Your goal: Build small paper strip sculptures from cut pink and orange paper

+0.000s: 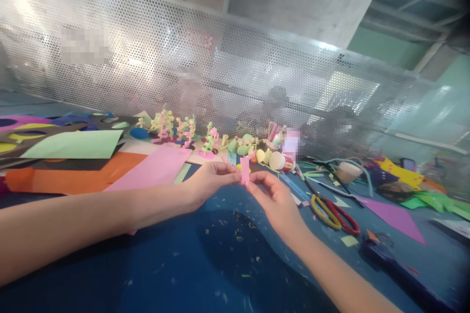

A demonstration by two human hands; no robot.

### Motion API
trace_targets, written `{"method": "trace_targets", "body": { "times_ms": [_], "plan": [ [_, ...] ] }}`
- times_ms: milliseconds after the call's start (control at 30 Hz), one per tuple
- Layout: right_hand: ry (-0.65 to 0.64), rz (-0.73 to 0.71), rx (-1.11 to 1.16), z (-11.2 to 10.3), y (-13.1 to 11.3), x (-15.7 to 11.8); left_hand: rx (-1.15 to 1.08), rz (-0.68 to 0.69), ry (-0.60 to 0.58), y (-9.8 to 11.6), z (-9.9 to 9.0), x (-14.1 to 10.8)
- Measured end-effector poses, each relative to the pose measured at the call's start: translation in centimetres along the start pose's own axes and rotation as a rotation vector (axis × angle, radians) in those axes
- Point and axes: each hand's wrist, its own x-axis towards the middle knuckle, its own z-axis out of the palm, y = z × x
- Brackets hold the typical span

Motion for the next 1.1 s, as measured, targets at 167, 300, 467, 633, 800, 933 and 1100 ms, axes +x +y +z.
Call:
{"method": "trace_targets", "body": {
  "times_ms": [167, 300, 467, 633, 800, 933, 1100],
  "plan": [
    [0.056, -0.064, 0.024, 0.4, 0.2, -0.1, -0.031, 0.015, 0.005, 0.2, 0.3, -0.2],
    [0.100, -0.094, 0.055, 0.4, 0.6, -0.1, -0.080, 0.006, 0.013, 0.5, 0.6, -0.4],
    [0.092, -0.047, 0.076, 0.1, 1.2, 0.1, -0.107, -0.022, -0.021, 0.3, 0.7, -0.4],
    [0.003, 0.028, 0.034, -0.1, 1.6, 0.2, 0.038, 0.005, -0.029, -0.2, 0.4, -0.2],
    [0.021, 0.049, 0.015, -0.1, 1.7, 0.3, 0.172, 0.009, -0.057, -0.3, 0.2, -0.2],
    [0.026, 0.047, 0.036, 0.2, 2.3, 0.3, 0.182, -0.009, -0.061, -0.9, 0.2, -0.2],
    [0.106, -0.188, -0.229, 0.0, 2.8, -0.2, 0.283, 0.009, -0.041, -1.8, 0.0, -0.3]
  ]
}}
